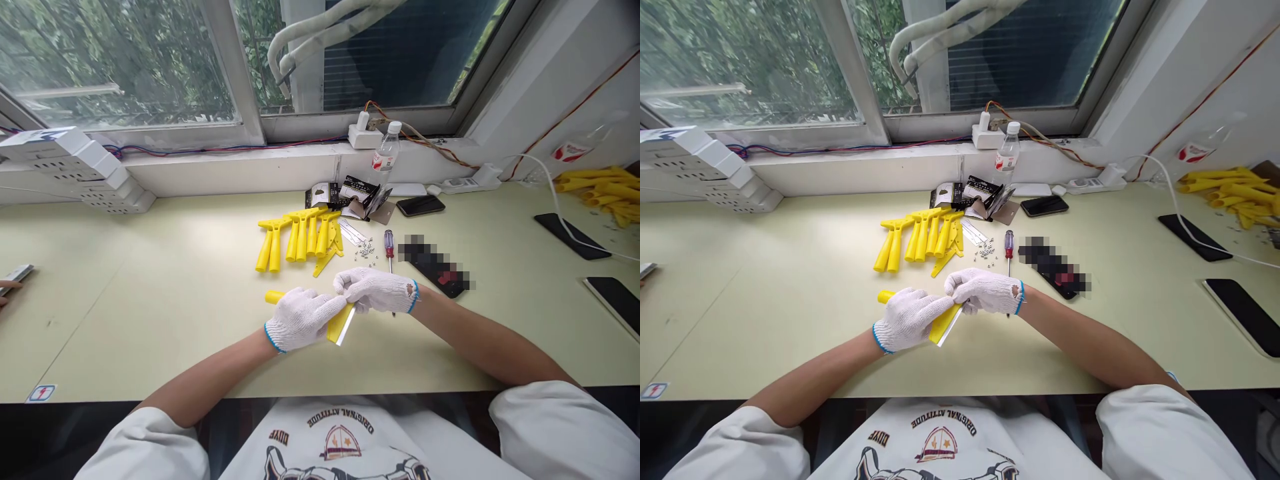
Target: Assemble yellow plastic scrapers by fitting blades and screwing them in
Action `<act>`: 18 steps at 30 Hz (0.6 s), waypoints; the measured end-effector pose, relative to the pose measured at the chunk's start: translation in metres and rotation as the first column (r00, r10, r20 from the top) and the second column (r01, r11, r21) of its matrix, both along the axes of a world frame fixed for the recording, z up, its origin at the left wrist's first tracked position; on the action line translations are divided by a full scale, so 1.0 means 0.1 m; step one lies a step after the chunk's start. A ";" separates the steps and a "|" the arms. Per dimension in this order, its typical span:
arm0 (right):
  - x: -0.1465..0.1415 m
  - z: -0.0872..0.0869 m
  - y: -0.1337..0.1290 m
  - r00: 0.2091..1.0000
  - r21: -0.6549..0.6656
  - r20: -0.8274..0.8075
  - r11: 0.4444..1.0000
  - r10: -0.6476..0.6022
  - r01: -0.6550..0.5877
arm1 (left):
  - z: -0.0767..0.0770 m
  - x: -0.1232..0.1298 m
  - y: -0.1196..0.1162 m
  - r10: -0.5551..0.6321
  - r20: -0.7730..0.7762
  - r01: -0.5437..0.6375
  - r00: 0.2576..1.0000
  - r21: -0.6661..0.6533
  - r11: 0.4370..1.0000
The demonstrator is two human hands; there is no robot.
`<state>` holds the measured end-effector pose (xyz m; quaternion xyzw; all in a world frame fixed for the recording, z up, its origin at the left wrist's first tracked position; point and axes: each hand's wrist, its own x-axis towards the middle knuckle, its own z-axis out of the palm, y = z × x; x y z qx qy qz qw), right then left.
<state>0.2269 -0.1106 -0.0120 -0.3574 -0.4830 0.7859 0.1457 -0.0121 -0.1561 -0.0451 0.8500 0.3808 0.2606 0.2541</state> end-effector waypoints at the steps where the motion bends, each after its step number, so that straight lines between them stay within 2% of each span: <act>1: 0.02 0.00 0.00 0.999 -0.020 -0.025 0.999 0.025 -0.025 | 0.01 0.01 -0.01 -0.008 0.002 0.008 1.000 0.015 1.000; 3: 0.07 0.03 0.03 0.996 0.019 -0.028 0.996 0.088 -0.087 | 0.04 0.02 -0.01 -0.017 -0.020 0.018 1.000 0.051 0.999; 5: 0.14 0.08 0.07 0.986 0.151 0.068 0.975 0.155 -0.164 | 0.09 0.03 -0.01 0.013 -0.031 -0.012 0.999 0.037 0.999; 6: 0.18 0.11 0.11 0.977 0.247 0.153 0.951 0.151 -0.186 | 0.12 0.04 0.00 0.031 -0.020 -0.031 0.999 -0.009 0.999; 8: 0.26 0.16 0.20 0.936 0.487 0.351 0.851 0.013 -0.195 | 0.20 0.05 0.04 0.060 0.063 -0.047 0.996 -0.186 0.981; 9: 0.31 0.17 0.26 0.890 0.608 0.441 0.768 -0.114 -0.202 | 0.25 0.05 0.06 0.070 0.130 -0.026 0.989 -0.312 0.950; 10: 0.34 0.16 0.33 0.822 0.703 0.512 0.672 -0.252 -0.232 | 0.30 0.05 0.08 0.082 0.206 0.019 0.975 -0.448 0.894; 11: 0.37 0.14 0.39 0.737 0.761 0.563 0.583 -0.375 -0.285 | 0.35 0.04 0.10 0.106 0.280 0.078 0.954 -0.576 0.814; 12: 0.40 0.10 0.45 0.649 0.772 0.609 0.528 -0.456 -0.354 | 0.39 0.03 0.12 0.139 0.339 0.140 0.931 -0.680 0.720; 13: 0.41 0.04 0.51 0.572 0.757 0.649 0.504 -0.502 -0.416 | 0.43 0.02 0.14 0.174 0.384 0.199 0.907 -0.754 0.625; 15: 0.40 -0.07 0.58 0.453 0.699 0.714 0.515 -0.534 -0.495 | 0.44 -0.01 0.15 0.238 0.448 0.298 0.862 -0.826 0.478; 16: 0.38 -0.13 0.60 0.413 0.676 0.735 0.531 -0.538 -0.511 | 0.43 -0.02 0.16 0.265 0.473 0.335 0.840 -0.837 0.432; 18: 0.32 -0.23 0.61 0.359 0.646 0.759 0.562 -0.543 -0.517 | 0.37 -0.02 0.17 0.318 0.502 0.373 0.804 -0.843 0.387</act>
